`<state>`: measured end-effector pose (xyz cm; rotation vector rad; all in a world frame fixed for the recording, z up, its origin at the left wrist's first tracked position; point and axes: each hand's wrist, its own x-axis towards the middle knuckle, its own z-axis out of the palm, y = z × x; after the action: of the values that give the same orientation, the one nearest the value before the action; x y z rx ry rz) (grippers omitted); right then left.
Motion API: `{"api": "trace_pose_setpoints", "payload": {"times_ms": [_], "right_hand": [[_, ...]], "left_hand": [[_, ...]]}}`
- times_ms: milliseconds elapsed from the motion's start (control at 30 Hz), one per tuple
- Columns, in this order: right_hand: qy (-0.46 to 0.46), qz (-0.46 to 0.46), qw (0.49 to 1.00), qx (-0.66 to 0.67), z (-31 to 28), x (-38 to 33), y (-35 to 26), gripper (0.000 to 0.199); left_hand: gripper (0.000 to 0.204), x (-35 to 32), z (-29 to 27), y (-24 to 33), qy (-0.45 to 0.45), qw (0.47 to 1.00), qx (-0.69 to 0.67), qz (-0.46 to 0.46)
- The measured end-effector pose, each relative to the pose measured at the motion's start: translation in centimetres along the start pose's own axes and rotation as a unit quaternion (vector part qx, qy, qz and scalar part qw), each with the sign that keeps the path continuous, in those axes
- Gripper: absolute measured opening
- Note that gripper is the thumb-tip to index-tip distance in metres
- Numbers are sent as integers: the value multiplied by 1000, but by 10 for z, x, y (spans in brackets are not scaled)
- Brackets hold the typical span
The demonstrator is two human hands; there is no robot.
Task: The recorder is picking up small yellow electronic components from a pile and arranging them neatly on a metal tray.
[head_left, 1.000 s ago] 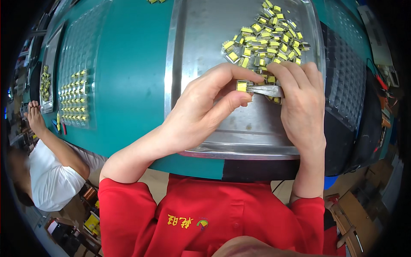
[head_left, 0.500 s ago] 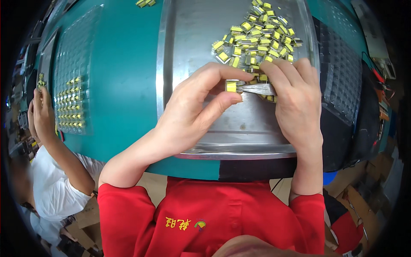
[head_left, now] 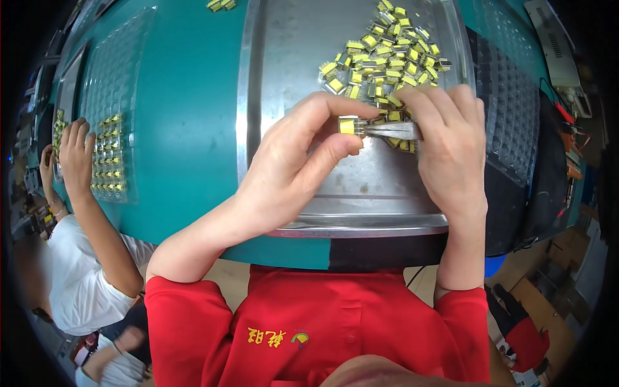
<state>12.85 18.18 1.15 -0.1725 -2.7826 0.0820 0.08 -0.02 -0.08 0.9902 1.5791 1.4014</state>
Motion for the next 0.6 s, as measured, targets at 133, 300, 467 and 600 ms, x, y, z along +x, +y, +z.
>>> {"api": "trace_pose_setpoints", "payload": {"times_ms": [133,300,467,600], "right_hand": [[6,3,1000,-9,-2,0,2,36],[18,-20,999,-41,2,0,1,30],[10,-20,999,-44,2,0,1,32],[3,-8,1000,-21,1,-1,-1,40]], "left_hand": [[28,1,-3,0,1,1000,7,-21],[28,1,-2,0,3,1000,13,-5],[28,1,-1,-1,10,1000,29,-1],[27,2,-2,-3,13,997,74,18]]}}
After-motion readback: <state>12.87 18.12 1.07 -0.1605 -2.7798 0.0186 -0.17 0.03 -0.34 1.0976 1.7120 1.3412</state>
